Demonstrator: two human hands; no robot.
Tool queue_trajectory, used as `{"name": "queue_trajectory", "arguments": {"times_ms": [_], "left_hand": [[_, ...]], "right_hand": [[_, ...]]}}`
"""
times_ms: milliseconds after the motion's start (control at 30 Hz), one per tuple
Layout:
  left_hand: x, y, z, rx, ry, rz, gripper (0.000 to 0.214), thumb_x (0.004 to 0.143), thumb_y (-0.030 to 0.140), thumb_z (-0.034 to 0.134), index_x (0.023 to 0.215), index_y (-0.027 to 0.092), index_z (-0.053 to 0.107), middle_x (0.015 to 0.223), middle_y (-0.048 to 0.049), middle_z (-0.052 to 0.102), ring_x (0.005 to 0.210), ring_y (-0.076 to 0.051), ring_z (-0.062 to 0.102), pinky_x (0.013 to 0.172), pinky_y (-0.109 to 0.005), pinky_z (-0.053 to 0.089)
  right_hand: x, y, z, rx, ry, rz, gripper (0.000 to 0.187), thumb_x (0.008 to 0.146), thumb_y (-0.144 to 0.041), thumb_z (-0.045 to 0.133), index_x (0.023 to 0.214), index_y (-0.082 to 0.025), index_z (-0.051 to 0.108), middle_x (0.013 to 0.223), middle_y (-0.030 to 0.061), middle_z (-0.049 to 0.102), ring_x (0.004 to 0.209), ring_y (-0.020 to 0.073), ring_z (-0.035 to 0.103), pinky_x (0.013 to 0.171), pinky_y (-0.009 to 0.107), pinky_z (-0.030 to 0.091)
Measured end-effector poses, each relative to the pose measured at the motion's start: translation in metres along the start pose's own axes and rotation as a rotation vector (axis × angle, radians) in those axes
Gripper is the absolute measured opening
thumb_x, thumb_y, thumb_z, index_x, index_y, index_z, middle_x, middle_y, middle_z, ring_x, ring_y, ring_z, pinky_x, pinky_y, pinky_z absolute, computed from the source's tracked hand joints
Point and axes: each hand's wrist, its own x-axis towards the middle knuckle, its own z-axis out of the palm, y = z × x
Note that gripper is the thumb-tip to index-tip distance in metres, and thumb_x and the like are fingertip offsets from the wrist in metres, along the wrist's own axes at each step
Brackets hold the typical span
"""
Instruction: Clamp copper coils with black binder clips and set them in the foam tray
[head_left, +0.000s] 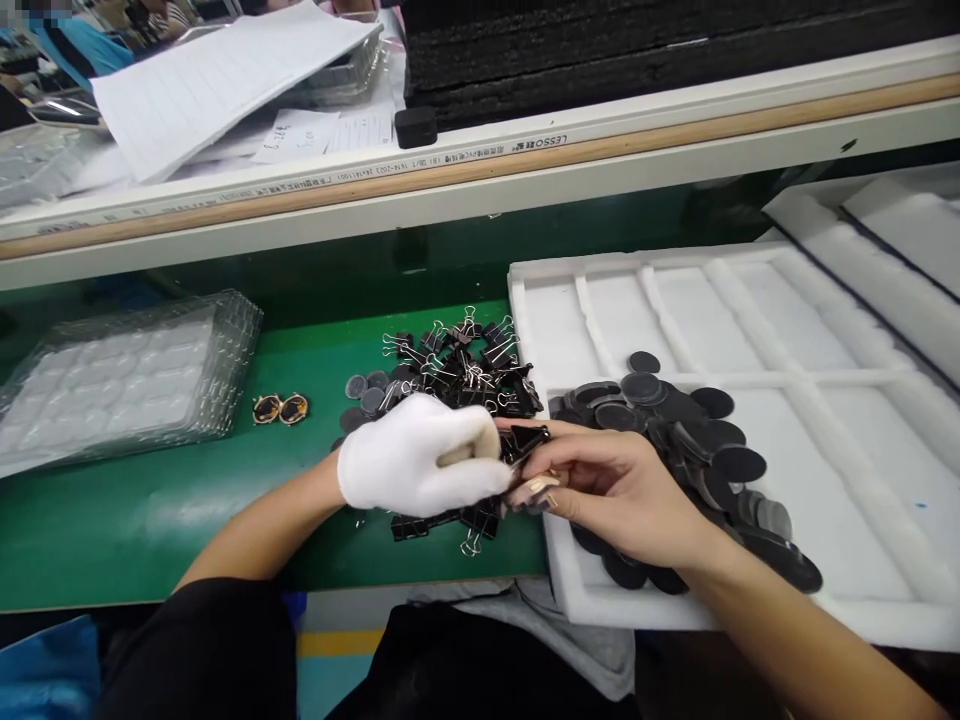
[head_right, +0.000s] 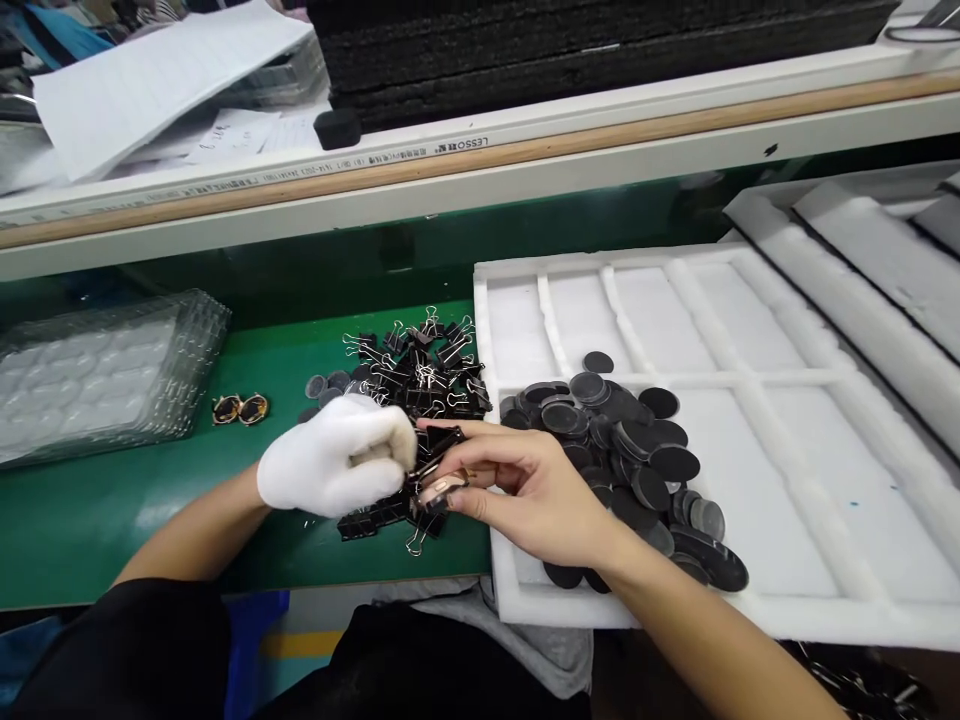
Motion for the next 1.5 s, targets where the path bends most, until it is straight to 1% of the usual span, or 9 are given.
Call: {"name": "queue_trajectory", "arguments": {"times_ms": [133,267,567,733,867,967,1033,1333,1500], "left_hand": [[-0.003,-0.011,-0.005,0.258,0.008,-0.018,0.06,0.069,0.076,0.072,0.066,0.022,0.044,0.048,0.0098,0.031,0.044,-0.007,0.024,0.046,-0.026,0.018],[-0.005,-0.01,0.003,0.21,-0.11,-0.012,0.072,0.064,0.083,0.071,0.057,0.022,0.033,0.045,0.0094,0.026,0.044,-0.007,0.018,0.045,-0.028,0.016],[-0.005,0.005,0.019,0.202,0.017,-0.056,0.059,0.073,0.055,0.066,0.057,0.024,0.018,0.046,0.0096,0.014,0.047,-0.008,0.012,0.043,-0.029,0.015],[0.0,0.004,0.017,0.204,0.076,-0.018,0.048,0.072,0.039,0.061,0.057,0.024,0.018,0.047,0.0095,0.013,0.047,-0.008,0.011,0.042,-0.028,0.016],[0.002,-0.003,0.008,0.211,0.076,-0.073,0.047,0.077,0.033,0.059,0.056,0.022,0.018,0.051,0.0086,0.011,0.051,-0.009,0.01,0.045,-0.028,0.015],[0.002,-0.006,0.003,0.123,-0.038,-0.113,0.047,0.082,0.031,0.058,0.056,0.021,0.02,0.053,0.0086,0.012,0.051,-0.008,0.012,0.046,-0.026,0.015],[0.002,-0.005,0.005,0.054,-0.114,-0.114,0.047,0.084,0.029,0.058,0.056,0.021,0.02,0.053,0.0088,0.012,0.051,-0.007,0.013,0.046,-0.026,0.015],[0.0,-0.004,0.027,-0.004,-0.071,-0.094,0.047,0.088,0.031,0.059,0.058,0.021,0.025,0.052,0.0095,0.016,0.05,-0.007,0.016,0.046,-0.025,0.017],[0.001,0.0,0.015,-0.012,-0.157,-0.17,0.043,0.089,0.034,0.059,0.059,0.02,0.031,0.05,0.009,0.023,0.049,-0.007,0.023,0.047,-0.023,0.022]], "right_hand": [[-0.001,-0.005,-0.002,-0.025,-0.111,-0.028,0.014,0.086,-0.016,0.08,0.095,-0.027,0.082,0.094,0.0046,0.078,0.085,0.0171,0.076,0.077,0.025,0.063],[0.001,-0.006,-0.004,-0.113,-0.142,-0.063,0.01,0.085,-0.017,0.081,0.093,-0.023,0.083,0.087,0.0058,0.076,0.077,0.0145,0.072,0.067,0.021,0.058],[0.003,-0.005,-0.009,-0.151,-0.153,-0.087,0.007,0.083,-0.018,0.083,0.091,-0.019,0.083,0.077,0.0047,0.072,0.068,0.0117,0.066,0.058,0.018,0.051],[0.003,-0.011,-0.008,-0.021,-0.181,0.013,0.008,0.084,-0.021,0.083,0.091,-0.018,0.082,0.089,0.0069,0.072,0.079,0.0169,0.074,0.069,0.024,0.061],[0.003,-0.018,-0.011,0.162,0.016,0.054,0.012,0.085,-0.028,0.083,0.096,-0.023,0.079,0.103,0.0088,0.076,0.089,0.0211,0.076,0.075,0.033,0.066],[0.005,-0.02,-0.015,0.145,0.263,0.015,0.019,0.082,-0.03,0.086,0.098,-0.022,0.079,0.096,0.0074,0.079,0.083,0.0185,0.076,0.077,0.032,0.066],[0.006,-0.02,-0.018,0.116,0.338,0.01,0.024,0.078,-0.031,0.09,0.097,-0.021,0.079,0.091,0.0068,0.079,0.081,0.0183,0.076,0.078,0.034,0.067],[0.005,-0.013,-0.018,0.019,0.361,0.034,0.029,0.074,-0.034,0.092,0.097,-0.021,0.08,0.096,0.0072,0.08,0.088,0.0199,0.076,0.085,0.035,0.065],[0.004,-0.014,-0.019,-0.049,0.353,0.023,0.029,0.074,-0.034,0.092,0.097,-0.022,0.081,0.097,0.0063,0.08,0.092,0.0206,0.075,0.09,0.037,0.062]]}}
